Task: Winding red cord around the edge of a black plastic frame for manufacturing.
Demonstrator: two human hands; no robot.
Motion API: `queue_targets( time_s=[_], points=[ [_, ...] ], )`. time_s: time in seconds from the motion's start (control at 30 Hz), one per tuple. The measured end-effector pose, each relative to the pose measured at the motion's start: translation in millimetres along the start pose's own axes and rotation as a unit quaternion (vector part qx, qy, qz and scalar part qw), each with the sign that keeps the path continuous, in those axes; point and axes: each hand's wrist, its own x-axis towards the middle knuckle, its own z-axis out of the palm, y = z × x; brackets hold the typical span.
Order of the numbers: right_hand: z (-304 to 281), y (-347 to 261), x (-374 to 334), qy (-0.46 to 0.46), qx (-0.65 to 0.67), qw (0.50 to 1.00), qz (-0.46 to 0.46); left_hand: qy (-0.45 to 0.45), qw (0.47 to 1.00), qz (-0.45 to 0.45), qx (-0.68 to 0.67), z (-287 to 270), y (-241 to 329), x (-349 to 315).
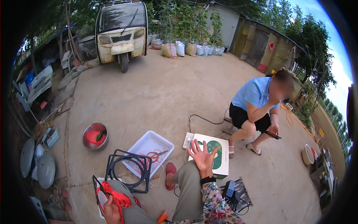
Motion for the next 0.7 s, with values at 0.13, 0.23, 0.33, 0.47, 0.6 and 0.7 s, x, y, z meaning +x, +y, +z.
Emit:
queue_targets(
  time_s=[0.13, 0.23, 0.33, 0.47, 0.6, 0.7],
  points=[
    [-2.6, -7.3, -3.5, 0.011, 0.024, 0.999, -0.02, -0.023, 1.0, 0.012, 0.009, 3.6, -1.7, 0.6],
    [-4.7, -12.0, -5.6, 0.026, 0.024, 0.999, -0.028, -0.004, 1.0, 0.016, -0.003, 20.3, -2.1, -7.7],
    [-4.0, -13.7, -7.7, 0.023, 0.022, 0.999, -0.035, -0.019, 0.998, -0.051, 0.036, 12.9, 8.6, -8.6],
    [-1.3, -15.8, -10.0, 0.028, 0.026, 0.998, -0.041, -0.021, 0.998, -0.054, 0.034, 9.8, 8.9, -6.6],
    [-3.0, -19.9, -10.3, 0.027, 0.029, 0.998, -0.045, -0.022, 0.998, -0.037, 0.053, 18.7, 8.0, -10.9],
    [-5.5, -21.3, -9.4, 0.024, 0.037, 0.998, -0.045, -0.027, 0.998, -0.036, 0.041, 10.7, 6.4, -5.1]
  ],
)
